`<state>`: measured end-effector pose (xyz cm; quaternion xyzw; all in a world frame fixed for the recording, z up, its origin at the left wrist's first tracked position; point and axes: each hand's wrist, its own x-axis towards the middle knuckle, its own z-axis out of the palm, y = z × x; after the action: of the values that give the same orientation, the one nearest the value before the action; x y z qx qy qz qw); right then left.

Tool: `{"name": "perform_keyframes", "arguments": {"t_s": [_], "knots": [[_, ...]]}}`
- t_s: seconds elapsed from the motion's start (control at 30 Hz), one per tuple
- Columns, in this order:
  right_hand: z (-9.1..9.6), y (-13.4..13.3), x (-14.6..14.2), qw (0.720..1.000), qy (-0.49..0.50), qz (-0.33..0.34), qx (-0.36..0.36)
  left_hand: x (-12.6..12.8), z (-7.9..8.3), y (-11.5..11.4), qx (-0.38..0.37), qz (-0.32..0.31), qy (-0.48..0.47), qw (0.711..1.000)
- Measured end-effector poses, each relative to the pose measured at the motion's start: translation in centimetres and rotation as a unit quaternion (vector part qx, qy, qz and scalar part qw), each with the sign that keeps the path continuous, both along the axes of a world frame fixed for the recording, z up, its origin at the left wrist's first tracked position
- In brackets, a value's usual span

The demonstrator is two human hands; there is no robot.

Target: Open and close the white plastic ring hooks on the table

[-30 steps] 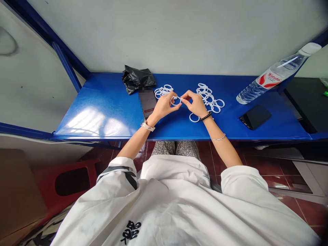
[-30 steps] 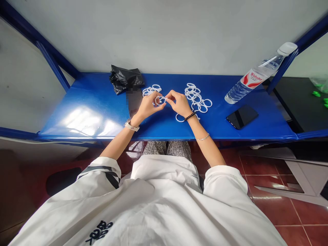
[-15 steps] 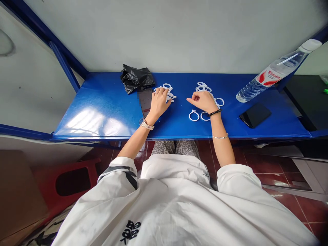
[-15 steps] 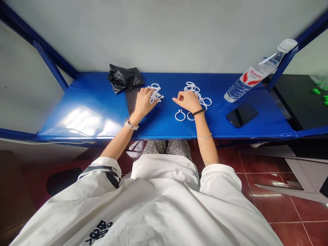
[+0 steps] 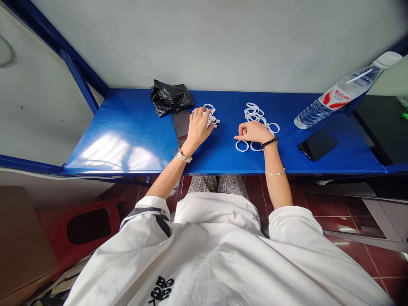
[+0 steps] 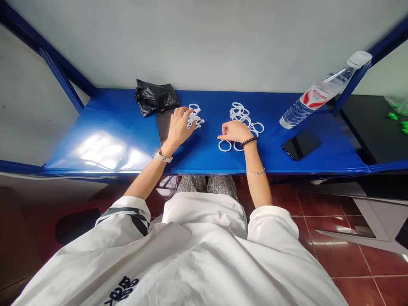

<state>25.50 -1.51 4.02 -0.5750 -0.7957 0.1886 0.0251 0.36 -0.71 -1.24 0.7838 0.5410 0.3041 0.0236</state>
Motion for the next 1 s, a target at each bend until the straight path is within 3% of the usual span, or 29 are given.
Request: {"name": "perform_keyframes", "arguments": {"t_s": [0.2,0.47,0.73,1.0], "knots": [[-0.5,0.2,0.0,0.995,0.090,0.031,-0.023,0.6,0.0,0.0,0.019,-0.065,-0.038,0.997],[-1.4,-0.2,-2.0,0.945,0.304,0.012,0.118,1.2,1.0,-1.2,-0.016,-0.166,-0.081,0.983],[-2.6,-0.4,-3.8,0.890,0.419,-0.018,0.180,1.4,1.3,-1.6,-0.060,-0.194,-0.105,0.973],[-3.0,-0.3,-4.1,0.872,0.459,-0.031,0.168,1.6,1.2,-1.5,-0.088,-0.198,-0.100,0.971]]}}
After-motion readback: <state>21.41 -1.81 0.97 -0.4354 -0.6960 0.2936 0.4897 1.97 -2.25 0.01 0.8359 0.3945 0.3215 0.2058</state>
